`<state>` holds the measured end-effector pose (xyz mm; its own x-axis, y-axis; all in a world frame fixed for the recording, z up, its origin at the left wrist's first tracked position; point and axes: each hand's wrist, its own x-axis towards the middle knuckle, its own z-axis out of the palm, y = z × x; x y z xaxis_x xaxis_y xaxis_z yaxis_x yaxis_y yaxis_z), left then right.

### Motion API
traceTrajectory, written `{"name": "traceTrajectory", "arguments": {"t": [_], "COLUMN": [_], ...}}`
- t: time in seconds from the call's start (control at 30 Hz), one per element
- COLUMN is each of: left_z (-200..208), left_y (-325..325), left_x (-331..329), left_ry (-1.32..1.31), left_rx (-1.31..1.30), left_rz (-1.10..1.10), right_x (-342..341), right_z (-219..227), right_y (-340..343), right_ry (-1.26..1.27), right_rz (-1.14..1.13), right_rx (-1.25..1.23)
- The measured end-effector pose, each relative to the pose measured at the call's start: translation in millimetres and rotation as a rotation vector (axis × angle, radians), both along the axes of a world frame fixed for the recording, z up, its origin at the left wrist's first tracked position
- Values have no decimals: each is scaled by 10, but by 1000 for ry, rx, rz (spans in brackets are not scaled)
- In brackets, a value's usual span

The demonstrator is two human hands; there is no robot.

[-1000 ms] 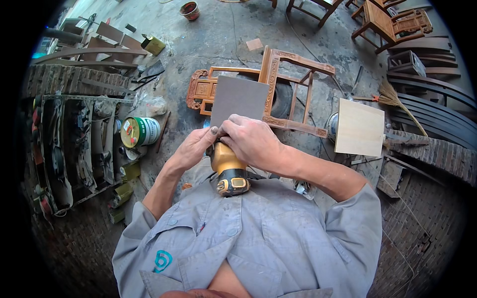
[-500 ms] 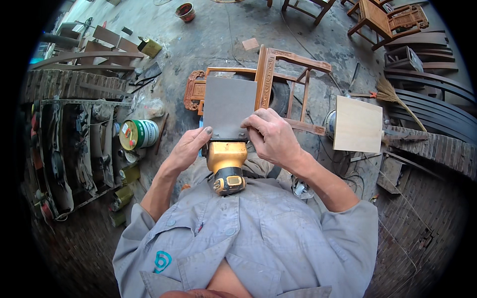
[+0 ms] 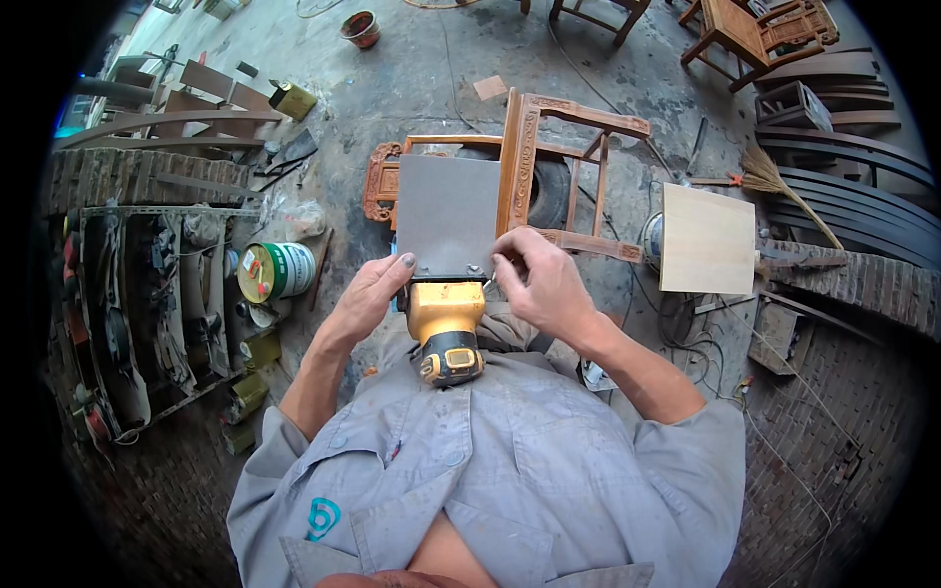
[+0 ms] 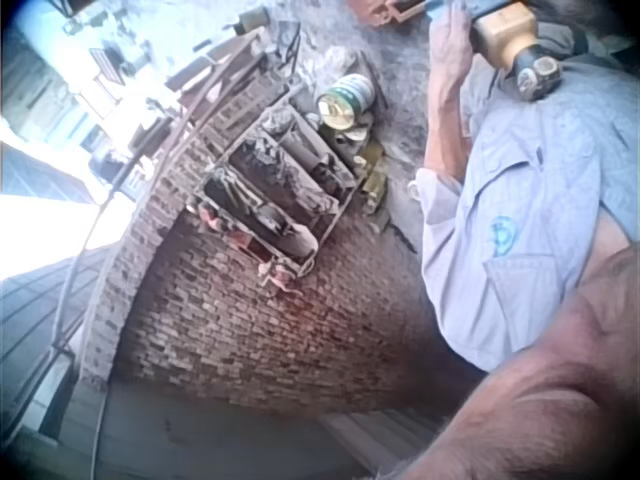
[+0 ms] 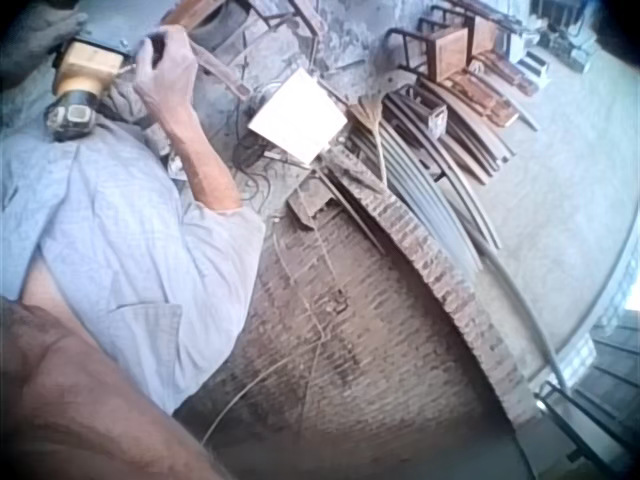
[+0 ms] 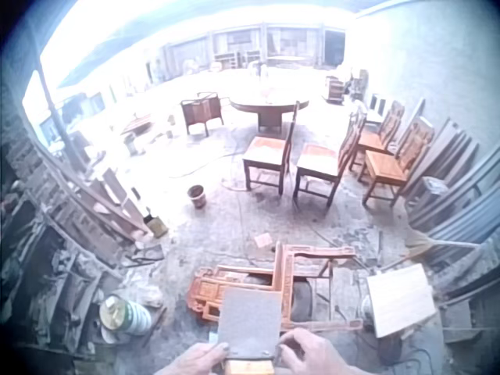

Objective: The person uses an electric sander to smooth a rectangular wooden board. They pause to replace the sanding sheet on the tool, then resume sanding the board's surface.

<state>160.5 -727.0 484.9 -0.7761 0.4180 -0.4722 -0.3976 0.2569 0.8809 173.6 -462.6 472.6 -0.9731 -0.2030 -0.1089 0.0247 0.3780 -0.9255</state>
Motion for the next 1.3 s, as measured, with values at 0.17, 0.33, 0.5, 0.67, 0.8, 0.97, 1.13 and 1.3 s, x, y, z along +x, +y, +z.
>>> {"name": "traceTrajectory", "arguments": {"t": [0.17, 0.33, 0.5, 0.67, 0.8, 0.97, 1.13, 1.3], "left_z": [-30, -77, -2, -29, -36, -8, 9, -49], "left_y": [-29, -39, 18, -7, -15, -9, -11, -107], "left_x": [30, 57, 58, 81, 84, 101, 87, 106], "left_ry": [-54, -25, -14, -30, -63, -30, -87, -62], "left_rx": [10, -2, -10, -33, -52, -29, -40, -30], "left_rz": [10, 21, 44, 56, 60, 89, 108, 79], "right_x": [42, -76, -116, -193, -185, -50, 196, 219], "right_z": [-86, 35, -5, 44, -39, -545, -527, -509], "right_y": [47, -43, 10, 13, 68, 151, -4, -8], "right_ry": [-74, 102, 85, -138, -182, -471, -870, -864], "right_rz": [-82, 94, 193, 249, 266, 41, 160, 241], "right_rx": [-81, 22, 88, 81, 17, -354, -956, -1025]}}
